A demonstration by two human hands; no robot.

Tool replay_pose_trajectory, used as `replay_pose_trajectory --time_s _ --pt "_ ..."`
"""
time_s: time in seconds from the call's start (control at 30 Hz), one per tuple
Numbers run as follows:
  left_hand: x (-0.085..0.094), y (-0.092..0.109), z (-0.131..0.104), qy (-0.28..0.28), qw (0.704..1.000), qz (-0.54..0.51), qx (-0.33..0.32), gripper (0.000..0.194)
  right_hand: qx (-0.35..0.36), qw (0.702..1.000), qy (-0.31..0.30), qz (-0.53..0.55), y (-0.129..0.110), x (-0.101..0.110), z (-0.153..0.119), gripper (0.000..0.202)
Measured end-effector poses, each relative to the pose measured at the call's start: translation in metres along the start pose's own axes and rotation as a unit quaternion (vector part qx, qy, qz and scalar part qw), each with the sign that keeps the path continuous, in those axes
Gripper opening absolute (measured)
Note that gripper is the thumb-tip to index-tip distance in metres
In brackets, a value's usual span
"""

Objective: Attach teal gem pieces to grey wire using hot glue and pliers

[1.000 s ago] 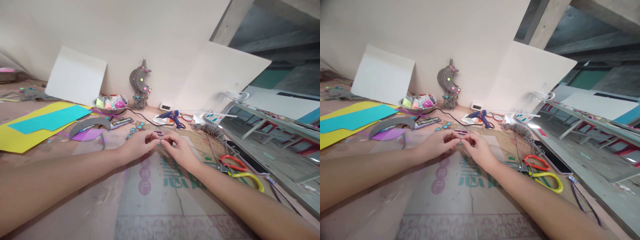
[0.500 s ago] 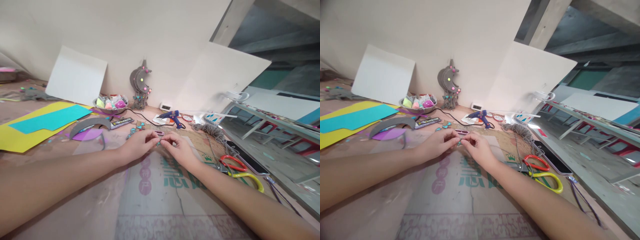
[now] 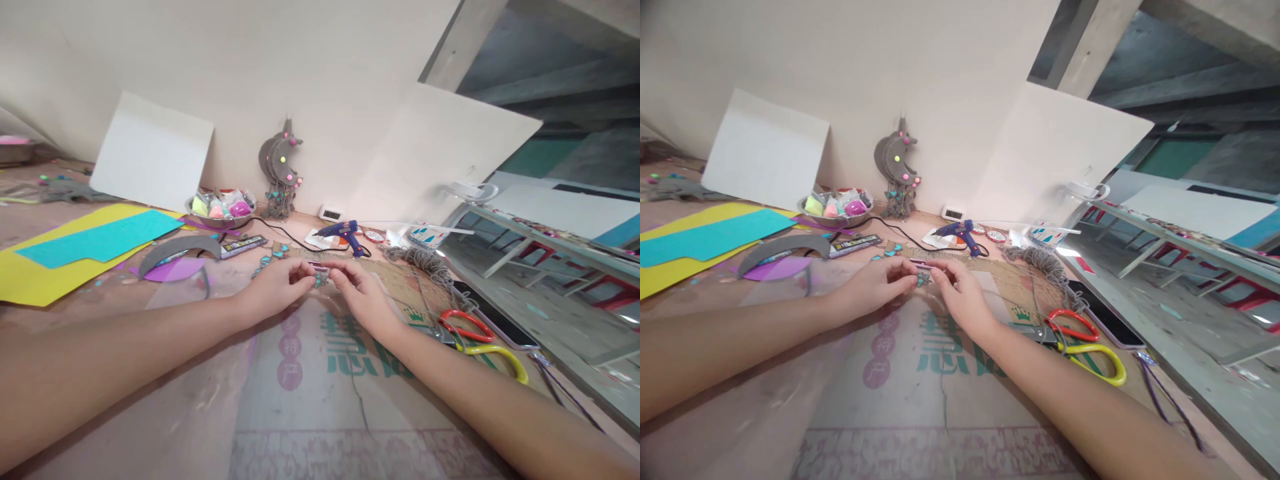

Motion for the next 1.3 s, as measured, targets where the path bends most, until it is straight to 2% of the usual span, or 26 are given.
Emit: replay_pose_trajectory --time_s 0.13,0.27,0.33,0.43,0.57,0.67,0.77,0.87,0.97,1.1,1.2,1.3 --pt "0.0 -0.002 0.0 0.001 1.0 -0.019 0.013 0.017 -0.011 1.0 -0.014 -0.013 0.004 -0.005 0.0 0.027" --pt "0.0 -0.006 0.001 -0.005 0.997 -0.055 0.045 0.017 -0.009 0.998 -0.054 0.005 0.006 -0.01 0.0 0.013" --pt "0.0 -0.008 0.001 -0.004 0.996 -0.07 0.058 0.016 -0.03 0.997 -0.066 0.006 0.008 -0.01 0.0 0.017" --pt "0.0 -0.007 0.0 -0.002 0.996 -0.068 0.06 0.015 -0.032 0.998 -0.047 -0.018 0.008 -0.004 0.002 0.019" --pt "0.001 -0.006 0.0 -0.013 0.996 -0.068 0.059 0.016 0.037 0.998 -0.01 -0.052 0.004 0.006 0.007 0.019" --pt "0.001 -0.008 0.002 -0.02 0.996 -0.057 0.058 0.017 0.05 0.996 -0.029 -0.069 0.003 0.008 0.011 0.022" --pt "0.001 -0.012 0.004 -0.023 0.997 -0.046 0.055 0.025 0.03 0.994 -0.074 -0.074 0.004 0.011 0.015 0.027" --pt "0.0 -0.015 0.006 -0.025 0.997 -0.039 0.055 0.029 0.016 0.994 -0.054 -0.096 0.008 0.027 0.025 0.03" --pt "-0.001 -0.016 0.006 -0.033 0.997 -0.018 0.061 0.028 0.007 0.992 -0.017 -0.126 0.02 0.051 0.038 0.024" --pt "-0.001 -0.012 0.004 -0.036 0.997 -0.005 0.061 0.025 -0.04 0.986 -0.023 -0.16 0.049 0.074 0.051 0.021" --pt "-0.001 -0.009 0.003 -0.032 0.998 -0.009 0.061 0.024 -0.053 0.984 -0.016 -0.17 0.07 0.082 0.055 0.021" --pt "-0.002 -0.01 0.002 -0.028 0.996 -0.022 0.078 0.025 -0.062 0.982 -0.024 -0.175 0.089 0.08 0.06 0.034"
Point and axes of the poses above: each hand's wrist, its own z-axis towards the middle knuckle, its own x-axis out of the back of the hand, y = z × x, the point moved 5 cm from there along z, towards the middle knuckle, and after that the axes turned 1 degree about x, right-handed, at the moved point
